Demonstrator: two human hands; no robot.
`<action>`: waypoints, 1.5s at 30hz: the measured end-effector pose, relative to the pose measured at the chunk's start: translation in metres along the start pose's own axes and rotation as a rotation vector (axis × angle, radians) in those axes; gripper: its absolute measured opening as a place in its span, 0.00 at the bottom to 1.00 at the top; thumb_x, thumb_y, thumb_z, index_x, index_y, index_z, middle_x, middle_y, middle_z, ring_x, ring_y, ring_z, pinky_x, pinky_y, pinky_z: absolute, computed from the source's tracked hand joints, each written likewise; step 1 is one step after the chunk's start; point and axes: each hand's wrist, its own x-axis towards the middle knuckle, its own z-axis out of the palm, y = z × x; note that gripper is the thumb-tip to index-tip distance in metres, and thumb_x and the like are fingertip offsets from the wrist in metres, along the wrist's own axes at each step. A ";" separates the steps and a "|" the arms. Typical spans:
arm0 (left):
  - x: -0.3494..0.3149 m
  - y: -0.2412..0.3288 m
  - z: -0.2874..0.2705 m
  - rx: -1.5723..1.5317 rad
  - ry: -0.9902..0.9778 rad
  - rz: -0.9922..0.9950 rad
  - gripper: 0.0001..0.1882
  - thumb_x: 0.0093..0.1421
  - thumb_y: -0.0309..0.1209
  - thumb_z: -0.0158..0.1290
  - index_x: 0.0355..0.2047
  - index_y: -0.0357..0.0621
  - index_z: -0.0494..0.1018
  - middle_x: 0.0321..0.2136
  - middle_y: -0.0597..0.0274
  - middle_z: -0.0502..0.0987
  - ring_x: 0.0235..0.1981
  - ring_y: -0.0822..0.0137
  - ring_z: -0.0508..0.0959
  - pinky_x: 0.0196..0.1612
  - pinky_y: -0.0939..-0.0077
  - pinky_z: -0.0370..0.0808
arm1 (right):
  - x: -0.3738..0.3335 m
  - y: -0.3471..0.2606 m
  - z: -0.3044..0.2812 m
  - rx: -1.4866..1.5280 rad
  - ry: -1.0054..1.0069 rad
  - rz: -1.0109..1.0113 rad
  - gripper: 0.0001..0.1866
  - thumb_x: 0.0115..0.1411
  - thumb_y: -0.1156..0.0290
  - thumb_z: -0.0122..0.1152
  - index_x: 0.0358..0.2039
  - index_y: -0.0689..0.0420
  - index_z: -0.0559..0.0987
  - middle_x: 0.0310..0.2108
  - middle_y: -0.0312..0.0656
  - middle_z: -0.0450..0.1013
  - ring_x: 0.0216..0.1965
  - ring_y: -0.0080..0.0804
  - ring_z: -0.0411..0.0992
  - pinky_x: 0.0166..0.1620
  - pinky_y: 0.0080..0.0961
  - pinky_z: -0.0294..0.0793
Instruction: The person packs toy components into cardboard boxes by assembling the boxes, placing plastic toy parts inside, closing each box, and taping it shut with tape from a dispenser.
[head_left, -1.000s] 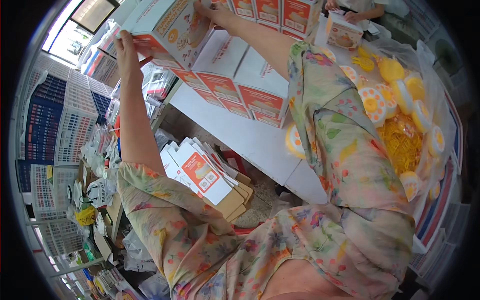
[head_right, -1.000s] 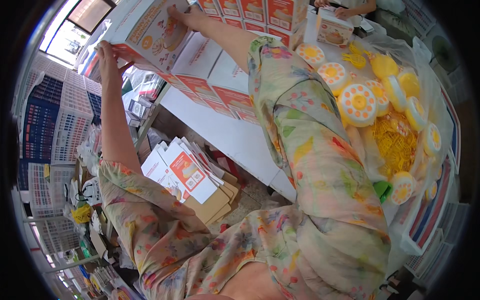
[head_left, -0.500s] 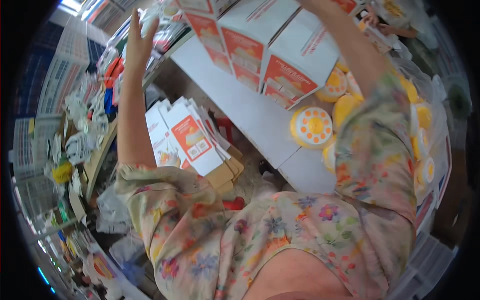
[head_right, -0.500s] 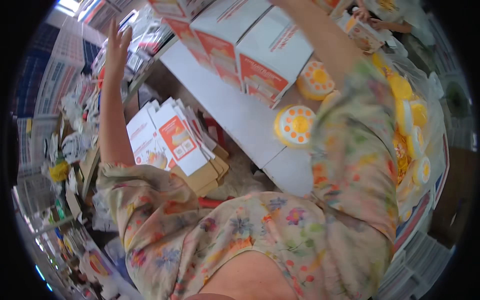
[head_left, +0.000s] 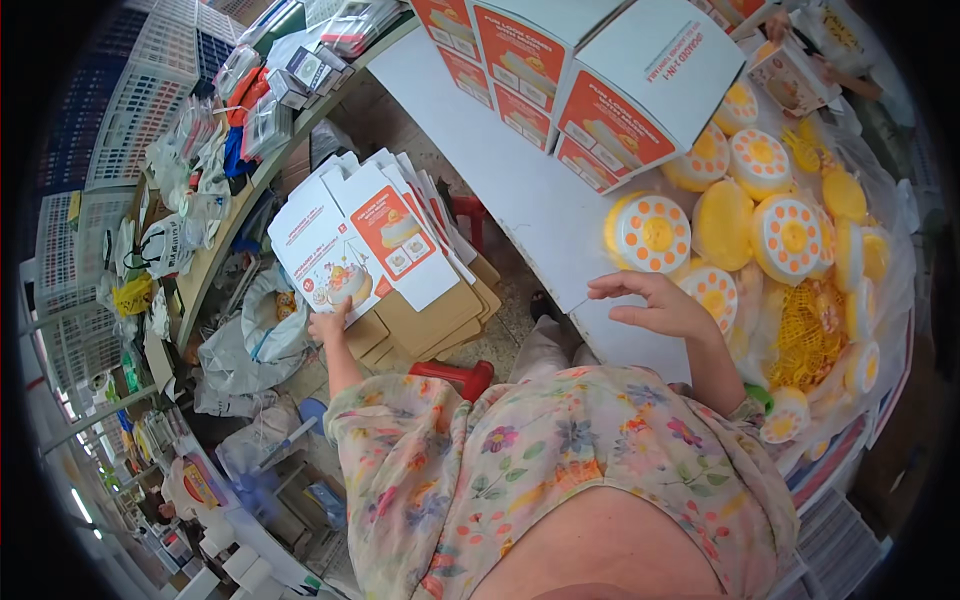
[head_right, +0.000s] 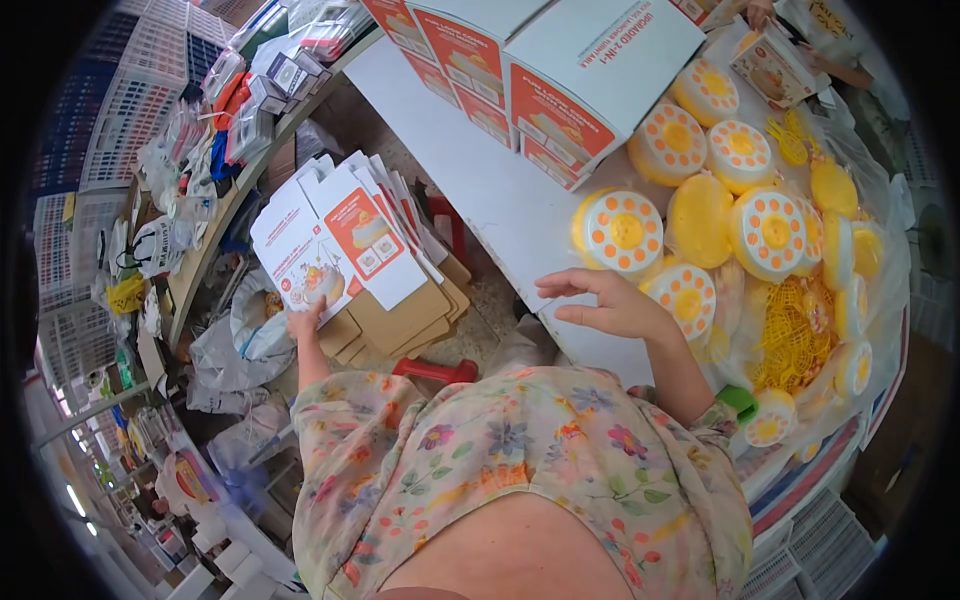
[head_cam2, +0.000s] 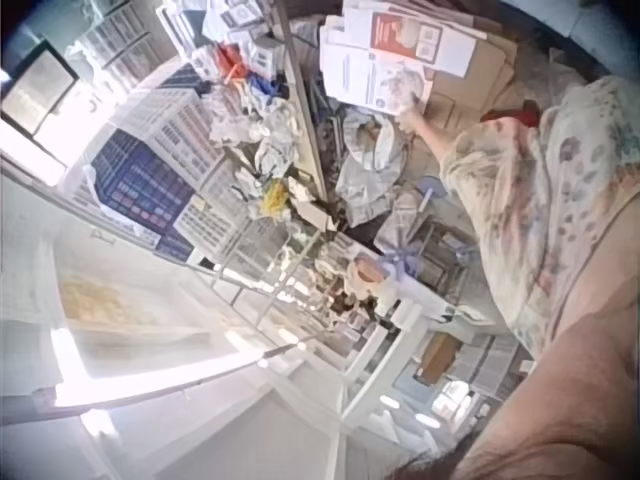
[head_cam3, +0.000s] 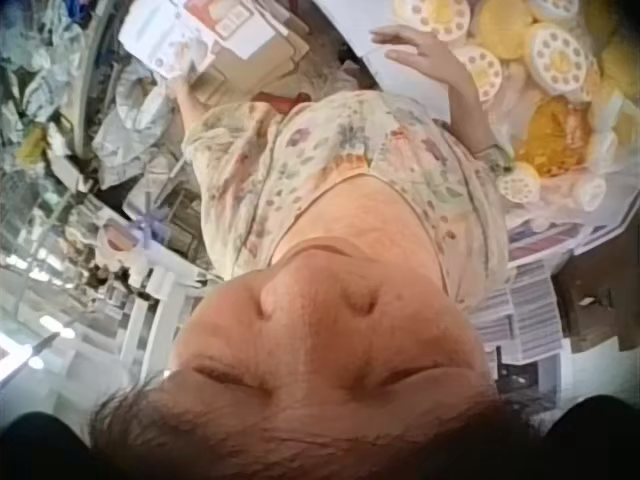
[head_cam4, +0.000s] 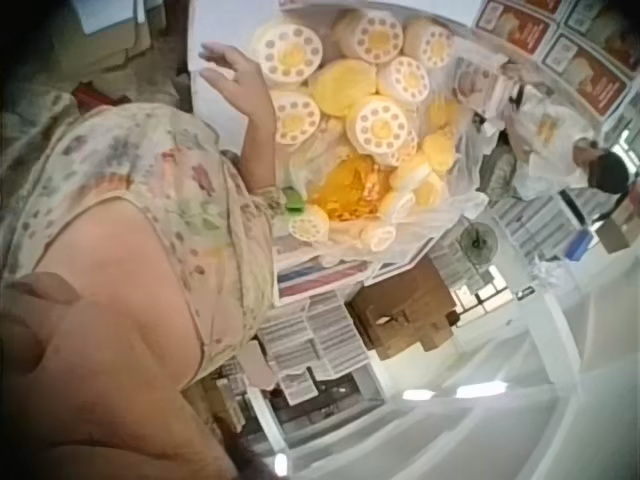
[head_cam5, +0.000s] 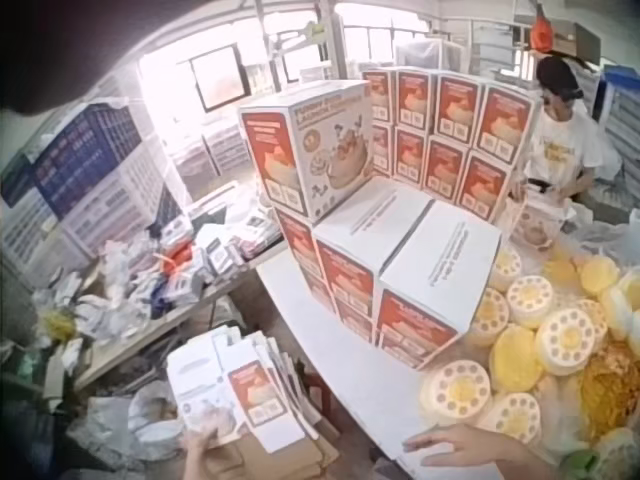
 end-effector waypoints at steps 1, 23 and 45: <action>-0.001 0.004 -0.002 0.006 0.003 -0.007 0.65 0.32 0.59 0.71 0.63 0.30 0.55 0.61 0.38 0.61 0.64 0.43 0.58 0.61 0.46 0.62 | -0.004 0.003 0.002 0.028 -0.012 0.047 0.21 0.61 0.73 0.61 0.55 0.59 0.73 0.49 0.41 0.75 0.52 0.29 0.72 0.54 0.28 0.72; -0.424 -0.042 0.044 -1.894 -1.421 0.357 0.19 0.63 0.34 0.54 0.54 0.43 0.70 0.53 0.59 0.74 0.55 0.61 0.73 0.57 0.60 0.73 | -0.157 0.057 0.141 0.401 0.198 -0.351 0.31 0.60 0.70 0.64 0.62 0.60 0.66 0.58 0.42 0.69 0.58 0.28 0.66 0.56 0.32 0.69; -0.553 0.003 -0.212 -1.306 -0.851 1.390 0.23 0.72 0.41 0.43 0.60 0.41 0.58 0.56 0.54 0.68 0.56 0.64 0.69 0.57 0.68 0.68 | -0.409 -0.099 0.226 0.131 0.897 -0.512 0.14 0.61 0.81 0.58 0.47 0.63 0.81 0.46 0.43 0.78 0.50 0.30 0.75 0.53 0.24 0.72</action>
